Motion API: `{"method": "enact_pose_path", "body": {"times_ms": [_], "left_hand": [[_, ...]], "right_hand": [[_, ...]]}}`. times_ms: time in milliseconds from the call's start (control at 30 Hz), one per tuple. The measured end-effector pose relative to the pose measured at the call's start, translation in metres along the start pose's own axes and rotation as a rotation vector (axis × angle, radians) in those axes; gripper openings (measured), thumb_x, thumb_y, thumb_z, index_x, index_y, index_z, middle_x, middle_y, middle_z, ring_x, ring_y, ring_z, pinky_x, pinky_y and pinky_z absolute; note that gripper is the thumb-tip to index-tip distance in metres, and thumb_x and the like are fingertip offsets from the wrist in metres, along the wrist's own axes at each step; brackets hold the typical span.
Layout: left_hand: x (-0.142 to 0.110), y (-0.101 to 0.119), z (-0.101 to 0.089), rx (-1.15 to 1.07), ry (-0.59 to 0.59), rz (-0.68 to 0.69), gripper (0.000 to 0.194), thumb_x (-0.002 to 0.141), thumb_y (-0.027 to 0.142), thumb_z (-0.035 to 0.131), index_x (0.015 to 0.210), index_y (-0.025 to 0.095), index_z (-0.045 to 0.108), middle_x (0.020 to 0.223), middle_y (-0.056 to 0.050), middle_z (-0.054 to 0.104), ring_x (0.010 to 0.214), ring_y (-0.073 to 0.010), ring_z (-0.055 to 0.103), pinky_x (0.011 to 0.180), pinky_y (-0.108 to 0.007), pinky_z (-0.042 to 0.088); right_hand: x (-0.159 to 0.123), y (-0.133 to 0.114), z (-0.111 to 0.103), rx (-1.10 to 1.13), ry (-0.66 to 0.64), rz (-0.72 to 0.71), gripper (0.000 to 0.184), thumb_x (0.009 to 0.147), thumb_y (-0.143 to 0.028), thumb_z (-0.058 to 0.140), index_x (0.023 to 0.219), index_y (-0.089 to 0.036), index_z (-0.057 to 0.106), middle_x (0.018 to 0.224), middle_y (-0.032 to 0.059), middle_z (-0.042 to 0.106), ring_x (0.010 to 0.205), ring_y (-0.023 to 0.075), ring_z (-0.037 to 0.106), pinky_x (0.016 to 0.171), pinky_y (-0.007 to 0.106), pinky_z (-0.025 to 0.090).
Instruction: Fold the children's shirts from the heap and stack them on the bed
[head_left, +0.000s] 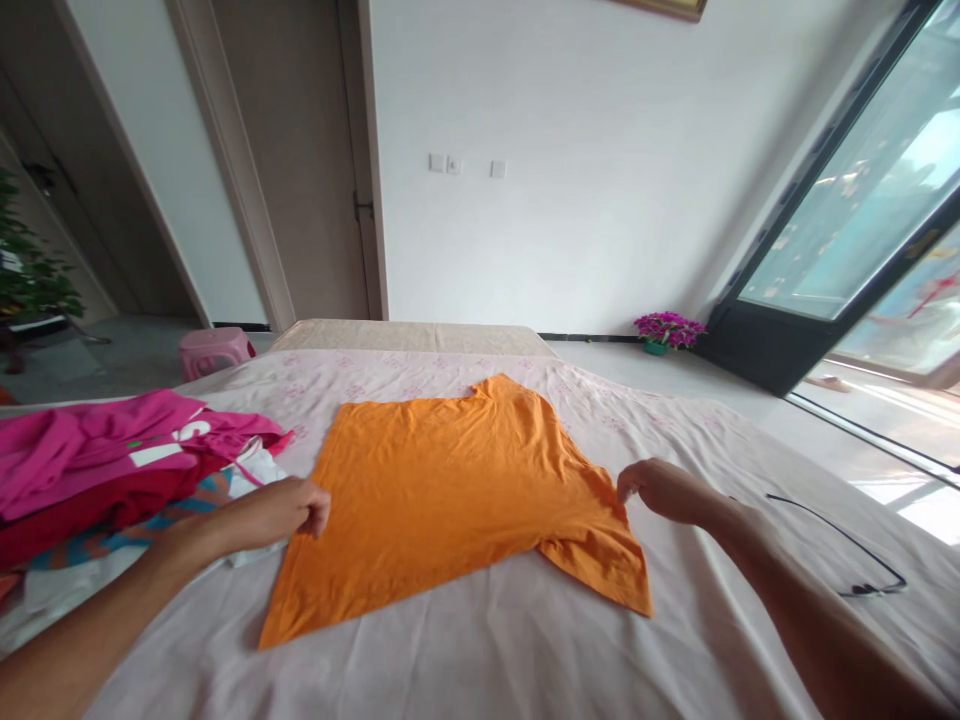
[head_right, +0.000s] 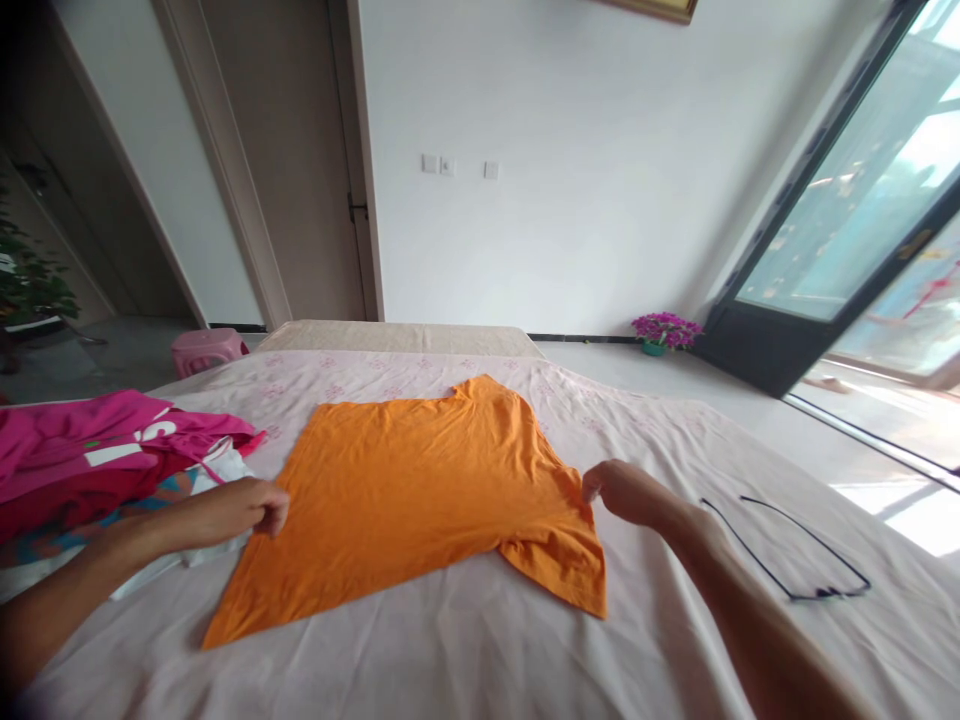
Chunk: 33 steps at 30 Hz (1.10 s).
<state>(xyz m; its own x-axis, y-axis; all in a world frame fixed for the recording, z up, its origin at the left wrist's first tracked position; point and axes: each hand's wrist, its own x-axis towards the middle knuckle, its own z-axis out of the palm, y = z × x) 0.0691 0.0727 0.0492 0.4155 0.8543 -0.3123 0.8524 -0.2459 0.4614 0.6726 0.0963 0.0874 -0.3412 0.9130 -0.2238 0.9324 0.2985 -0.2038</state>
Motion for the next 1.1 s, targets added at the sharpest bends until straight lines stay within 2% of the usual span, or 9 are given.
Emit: {"method": "enact_pose_path", "body": {"times_ms": [167, 300, 400, 500, 667, 767, 867, 1000, 1100], "left_hand": [[0.084, 0.025, -0.004, 0.128, 0.459, -0.038, 0.049, 0.090, 0.028, 0.031, 0.128, 0.018, 0.061, 0.135, -0.008, 0.062, 0.127, -0.0181, 0.054, 0.109, -0.028, 0.036], [0.129, 0.027, 0.016, 0.170, 0.529, -0.208, 0.064, 0.095, 0.045, 0.030, 0.148, 0.010, 0.040, 0.155, -0.020, 0.038, 0.144, -0.0301, 0.033, 0.116, -0.046, 0.026], [0.135, 0.006, 0.028, 0.203, 0.562, -0.326, 0.068, 0.094, 0.049, 0.033, 0.150, 0.011, 0.038, 0.157, -0.024, 0.030, 0.147, -0.0384, 0.025, 0.114, -0.058, 0.021], [0.128, -0.019, 0.033, 0.288, 0.606, -0.404, 0.065, 0.096, 0.049, 0.030, 0.151, 0.016, 0.037, 0.159, -0.021, 0.029, 0.147, -0.0363, 0.025, 0.114, -0.056, 0.020], [0.111, -0.033, 0.036, 0.438, 0.729, -0.489, 0.057, 0.097, 0.043, 0.029, 0.145, 0.018, 0.047, 0.149, -0.020, 0.045, 0.139, -0.0356, 0.037, 0.112, -0.057, 0.023], [0.096, -0.021, 0.044, 0.526, 0.762, -0.430, 0.053, 0.096, 0.036, 0.033, 0.140, 0.013, 0.051, 0.146, -0.021, 0.047, 0.139, -0.0361, 0.036, 0.113, -0.054, 0.024], [0.078, 0.000, 0.060, 0.476, 0.714, -0.269, 0.054, 0.095, 0.035, 0.035, 0.140, 0.011, 0.051, 0.148, -0.019, 0.046, 0.141, -0.0332, 0.036, 0.114, -0.048, 0.027], [0.058, 0.021, 0.084, 0.328, 0.672, -0.040, 0.058, 0.097, 0.041, 0.032, 0.144, 0.010, 0.046, 0.150, -0.017, 0.044, 0.142, -0.0284, 0.036, 0.117, -0.043, 0.028], [0.051, 0.028, 0.098, 0.297, 0.646, -0.031, 0.060, 0.098, 0.045, 0.031, 0.146, 0.012, 0.043, 0.150, -0.018, 0.044, 0.141, -0.0296, 0.038, 0.116, -0.047, 0.030]], "right_hand": [[0.059, -0.058, 0.006, -0.119, 0.192, -0.030, 0.049, 0.093, -0.032, 0.042, 0.138, -0.020, 0.056, 0.134, 0.0121, 0.061, 0.122, 0.0261, 0.057, 0.103, 0.039, 0.042], [0.107, -0.100, 0.041, -0.140, 0.202, -0.045, 0.065, 0.099, -0.049, 0.033, 0.154, -0.016, 0.031, 0.159, 0.0127, 0.030, 0.147, 0.0279, 0.026, 0.116, 0.043, 0.025], [0.127, -0.096, 0.060, -0.123, 0.152, -0.033, 0.066, 0.100, -0.055, 0.023, 0.157, -0.020, 0.024, 0.163, 0.0077, 0.020, 0.150, 0.0256, 0.015, 0.120, 0.043, 0.013], [0.132, -0.077, 0.063, -0.118, 0.143, 0.027, 0.064, 0.102, -0.053, 0.019, 0.157, -0.022, 0.022, 0.164, 0.0065, 0.017, 0.151, 0.0229, 0.013, 0.120, 0.042, 0.009], [0.107, -0.061, 0.047, -0.124, 0.291, 0.159, 0.051, 0.098, -0.042, 0.040, 0.144, -0.021, 0.046, 0.152, 0.0115, 0.043, 0.140, 0.0272, 0.035, 0.111, 0.042, 0.028], [0.067, -0.071, 0.039, -0.008, 0.363, 0.122, 0.031, 0.094, -0.036, 0.047, 0.113, -0.022, 0.067, 0.116, 0.0080, 0.067, 0.105, 0.0222, 0.061, 0.086, 0.032, 0.043], [0.017, -0.091, 0.039, 0.086, 0.269, -0.023, 0.019, 0.089, -0.035, 0.053, 0.091, -0.024, 0.069, 0.091, 0.0019, 0.069, 0.078, 0.0158, 0.062, 0.068, 0.026, 0.041], [-0.030, -0.111, 0.055, 0.033, 0.179, -0.159, 0.023, 0.081, -0.027, 0.061, 0.103, -0.025, 0.066, 0.098, 0.0038, 0.068, 0.087, 0.0187, 0.062, 0.070, 0.027, 0.041], [-0.038, -0.114, 0.073, -0.040, 0.243, -0.144, 0.044, 0.082, -0.013, 0.050, 0.124, -0.024, 0.059, 0.105, 0.0077, 0.066, 0.095, 0.0216, 0.060, 0.077, 0.030, 0.043]]}}
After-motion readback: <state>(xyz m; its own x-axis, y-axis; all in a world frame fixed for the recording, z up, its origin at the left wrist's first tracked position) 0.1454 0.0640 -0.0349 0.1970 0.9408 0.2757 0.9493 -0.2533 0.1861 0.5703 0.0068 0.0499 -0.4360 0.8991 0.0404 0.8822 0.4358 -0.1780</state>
